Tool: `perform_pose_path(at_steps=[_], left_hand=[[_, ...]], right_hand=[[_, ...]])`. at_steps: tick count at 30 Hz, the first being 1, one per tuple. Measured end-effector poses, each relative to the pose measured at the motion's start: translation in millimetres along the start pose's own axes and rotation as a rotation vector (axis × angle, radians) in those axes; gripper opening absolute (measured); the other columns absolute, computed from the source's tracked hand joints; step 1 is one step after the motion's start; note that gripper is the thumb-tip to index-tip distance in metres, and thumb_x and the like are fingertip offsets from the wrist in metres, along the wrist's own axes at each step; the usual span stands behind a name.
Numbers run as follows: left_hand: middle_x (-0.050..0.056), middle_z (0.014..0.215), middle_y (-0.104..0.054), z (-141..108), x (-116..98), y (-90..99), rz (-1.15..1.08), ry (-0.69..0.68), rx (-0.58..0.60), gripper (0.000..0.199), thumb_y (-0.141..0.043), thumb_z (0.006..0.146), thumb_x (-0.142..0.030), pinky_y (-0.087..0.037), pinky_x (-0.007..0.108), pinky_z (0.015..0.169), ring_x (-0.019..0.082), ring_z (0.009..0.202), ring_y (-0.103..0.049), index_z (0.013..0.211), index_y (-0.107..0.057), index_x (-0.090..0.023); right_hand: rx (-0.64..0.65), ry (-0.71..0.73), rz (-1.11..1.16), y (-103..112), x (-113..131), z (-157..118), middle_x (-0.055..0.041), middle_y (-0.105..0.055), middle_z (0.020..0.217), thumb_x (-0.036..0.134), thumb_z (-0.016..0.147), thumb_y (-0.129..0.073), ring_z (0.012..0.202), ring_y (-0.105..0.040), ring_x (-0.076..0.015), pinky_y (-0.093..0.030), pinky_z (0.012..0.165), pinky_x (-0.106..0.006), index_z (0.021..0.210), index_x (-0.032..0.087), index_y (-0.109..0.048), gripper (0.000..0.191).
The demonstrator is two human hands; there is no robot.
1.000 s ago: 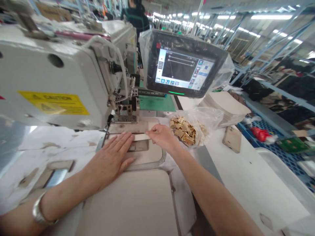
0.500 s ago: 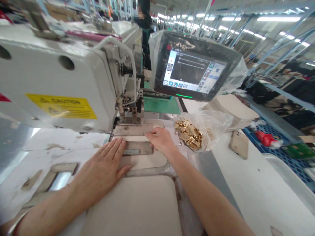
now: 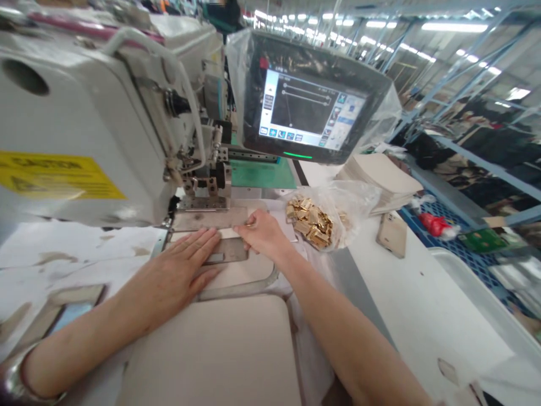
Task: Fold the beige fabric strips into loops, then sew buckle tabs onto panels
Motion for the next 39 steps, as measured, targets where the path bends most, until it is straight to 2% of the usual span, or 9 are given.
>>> perform_pose_path(at_steps=[3,7,10,15,20,27,31,34,39], left_hand=[[0.019,0.152,-0.052,8.2,-0.2,-1.5,-0.032,-0.079,0.024,0.056,-0.038,0.104,-0.040,-0.040,0.047,0.120,0.029,0.143,-0.049,0.146,-0.051,-0.006],[0.017,0.151,-0.053,12.5,0.0,-2.5,-0.053,-0.094,0.032,0.054,-0.039,0.104,-0.041,-0.039,0.045,0.121,0.026,0.143,-0.049,0.146,-0.052,-0.008],[0.018,0.150,-0.054,12.1,-0.3,-3.5,-0.070,-0.072,0.020,0.055,-0.040,0.103,-0.043,-0.039,0.047,0.121,0.027,0.142,-0.050,0.146,-0.052,-0.009],[0.017,0.152,-0.053,12.2,-1.7,-6.2,-0.061,-0.046,0.033,0.057,-0.039,0.102,-0.044,-0.037,0.048,0.121,0.028,0.143,-0.049,0.147,-0.051,-0.010],[0.016,0.153,-0.052,13.0,-1.8,-7.3,-0.009,-0.049,0.042,0.059,-0.036,0.103,-0.045,-0.037,0.045,0.121,0.027,0.142,-0.050,0.147,-0.051,-0.009],[0.016,0.153,-0.050,13.8,-2.6,-4.4,-0.017,-0.068,0.053,0.061,-0.034,0.104,-0.047,-0.034,0.044,0.122,0.028,0.143,-0.048,0.147,-0.051,-0.008],[0.016,0.154,-0.050,13.9,-2.7,-5.5,-0.011,-0.058,0.051,0.059,-0.035,0.104,-0.046,-0.034,0.044,0.122,0.027,0.144,-0.047,0.148,-0.050,-0.009],[0.016,0.152,-0.052,13.5,-2.5,-6.5,0.015,-0.065,0.036,0.060,-0.034,0.104,-0.046,-0.035,0.044,0.121,0.028,0.143,-0.049,0.147,-0.051,-0.008],[0.017,0.150,-0.055,12.5,-1.6,-7.2,0.021,-0.092,-0.004,0.063,-0.030,0.105,-0.049,-0.036,0.044,0.121,0.028,0.141,-0.051,0.145,-0.053,-0.007]], right_hand=[[0.060,0.023,-0.121,8.6,1.4,1.4,0.0056,-0.058,0.044,0.023,0.092,-0.068,0.033,-0.045,-0.0070,-0.032,0.036,-0.017,0.074,0.018,-0.055,0.023],[0.147,-0.019,-0.168,17.4,8.6,5.2,0.0040,-0.058,0.045,0.019,0.093,-0.068,0.034,-0.042,-0.0053,-0.028,0.036,-0.017,0.063,0.016,-0.055,0.032],[0.194,-0.048,-0.169,16.9,12.2,6.6,0.0039,-0.058,0.045,0.017,0.092,-0.069,0.035,-0.044,-0.0054,-0.028,0.036,-0.018,0.061,0.016,-0.055,0.034],[0.172,-0.054,-0.141,13.7,8.2,5.4,0.0056,-0.055,0.043,0.017,0.091,-0.071,0.035,-0.042,-0.0052,-0.030,0.037,-0.017,0.060,0.016,-0.053,0.036],[0.243,-0.147,-0.076,16.6,8.8,4.6,0.0048,-0.057,0.044,0.017,0.092,-0.070,0.034,-0.041,-0.0052,-0.026,0.035,-0.016,0.063,0.016,-0.053,0.034],[0.243,-0.202,-0.184,19.7,18.4,4.2,0.0017,-0.059,0.043,0.018,0.088,-0.076,0.034,-0.044,-0.0059,-0.029,0.035,-0.016,0.057,0.015,-0.053,0.039],[0.197,-0.173,-0.154,16.3,10.3,5.5,0.0028,-0.059,0.045,0.020,0.088,-0.077,0.036,-0.045,-0.0062,-0.035,0.038,-0.016,0.058,0.016,-0.052,0.039],[0.130,-0.093,-0.257,15.4,9.1,4.5,0.0033,-0.059,0.048,0.019,0.090,-0.073,0.038,-0.047,-0.0065,-0.037,0.041,-0.017,0.060,0.016,-0.053,0.036],[-0.023,0.041,-0.362,22.9,29.3,-7.4,0.0028,-0.059,0.054,0.014,0.084,-0.077,0.052,-0.055,-0.0078,-0.041,0.051,-0.016,0.063,0.015,-0.058,0.028]])
Point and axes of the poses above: each hand's wrist, its own z-axis towards the middle knuckle, its own y-axis out of the back of the hand, x = y × z, the point moved 3 cm from there along z, towards the middle knuckle
